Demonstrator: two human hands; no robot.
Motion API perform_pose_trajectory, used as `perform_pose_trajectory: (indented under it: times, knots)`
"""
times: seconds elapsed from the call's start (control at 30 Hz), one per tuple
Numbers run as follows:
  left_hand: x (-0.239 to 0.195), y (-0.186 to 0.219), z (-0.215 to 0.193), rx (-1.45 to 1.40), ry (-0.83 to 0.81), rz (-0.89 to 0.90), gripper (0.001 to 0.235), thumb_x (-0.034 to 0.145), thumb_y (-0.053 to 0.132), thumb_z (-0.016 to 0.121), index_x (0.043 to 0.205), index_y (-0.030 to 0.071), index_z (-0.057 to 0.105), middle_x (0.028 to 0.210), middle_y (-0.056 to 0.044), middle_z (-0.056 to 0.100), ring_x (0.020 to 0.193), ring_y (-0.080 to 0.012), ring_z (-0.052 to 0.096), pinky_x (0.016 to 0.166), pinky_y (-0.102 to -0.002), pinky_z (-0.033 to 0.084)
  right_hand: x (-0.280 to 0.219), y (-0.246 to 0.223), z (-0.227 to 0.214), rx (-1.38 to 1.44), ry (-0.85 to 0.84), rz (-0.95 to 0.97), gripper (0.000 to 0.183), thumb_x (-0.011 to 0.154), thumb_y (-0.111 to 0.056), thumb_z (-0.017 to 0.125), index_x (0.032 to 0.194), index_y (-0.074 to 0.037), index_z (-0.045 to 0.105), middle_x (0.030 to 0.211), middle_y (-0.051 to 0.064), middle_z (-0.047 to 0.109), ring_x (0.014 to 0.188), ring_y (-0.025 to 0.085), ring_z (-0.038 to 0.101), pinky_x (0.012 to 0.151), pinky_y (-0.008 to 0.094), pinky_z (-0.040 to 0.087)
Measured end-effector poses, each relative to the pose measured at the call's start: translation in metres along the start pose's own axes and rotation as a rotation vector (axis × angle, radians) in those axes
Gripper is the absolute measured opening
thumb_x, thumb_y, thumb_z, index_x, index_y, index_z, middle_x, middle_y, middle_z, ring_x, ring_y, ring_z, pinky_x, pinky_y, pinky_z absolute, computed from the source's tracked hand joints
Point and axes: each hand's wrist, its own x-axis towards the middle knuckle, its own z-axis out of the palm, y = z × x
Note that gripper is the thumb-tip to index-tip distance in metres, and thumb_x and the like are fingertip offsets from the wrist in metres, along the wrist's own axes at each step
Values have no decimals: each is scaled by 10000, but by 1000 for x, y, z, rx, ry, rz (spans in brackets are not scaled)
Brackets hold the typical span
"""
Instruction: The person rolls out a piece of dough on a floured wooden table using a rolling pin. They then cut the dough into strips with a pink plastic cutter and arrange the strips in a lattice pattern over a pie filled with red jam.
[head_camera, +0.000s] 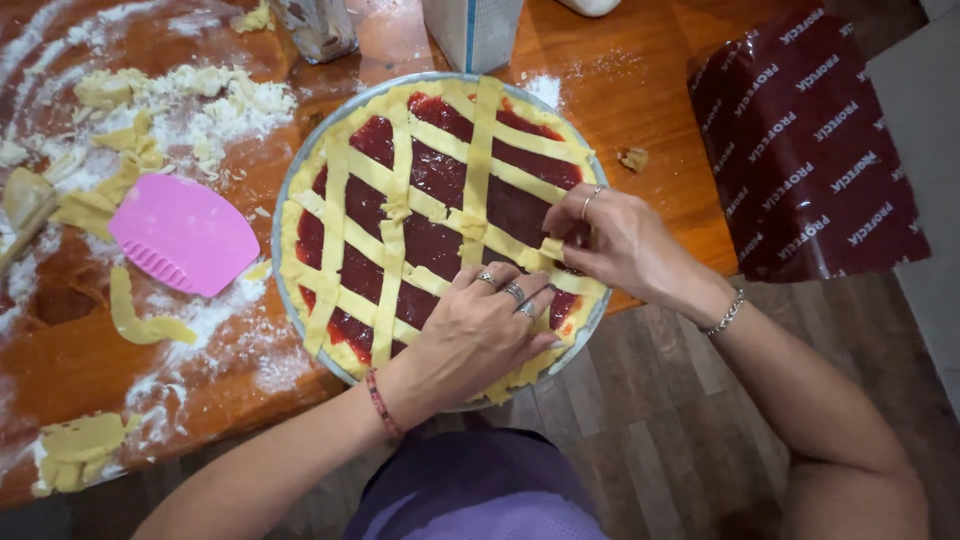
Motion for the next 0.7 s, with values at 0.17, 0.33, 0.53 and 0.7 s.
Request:
perform_pose_trajectory:
  times: [0.17, 0.33, 0.53, 0.7]
  knots:
    - [6, -3, -2, -9, 28, -51, 308, 1000, 382, 569, 1070, 112, 700, 1031, -55, 699, 975, -268, 657, 829, -397, 467, 2, 14, 4, -102, -1, 91, 205, 789, -139, 800, 969, -109, 707, 928, 59, 674, 921, 296, 676, 833, 457, 553]
    - [27, -10, -14, 133, -102, -91, 179, 976, 270, 616, 1073, 135, 680, 968, -47, 672, 932, -246, 661, 786, -381, 493, -1, 14, 7, -114, 27, 53, 210, 804, -178, 808, 933, -103, 660, 914, 84, 629, 925, 338, 648, 820, 492, 526]
    - [43, -39, 13, 198, -170, -52, 77, 908, 98, 662, 963, 149, 679, 943, -51, 669, 977, -270, 659, 823, -407, 492, -2, 8, 4, -122, 71, 0, 294, 810, -247, 827, 927, -88, 610, 917, 136, 595, 909, 401, 617, 789, 530, 502]
    - [51, -50, 10, 214, -90, -1, 83, 887, 94, 707, 912, 171, 723, 947, -22, 696, 980, -237, 663, 833, -396, 481, -2, 5, 2, -130, 99, 21, 288, 799, -248, 837, 943, -97, 637, 918, 119, 599, 891, 384, 617, 770, 519, 500]
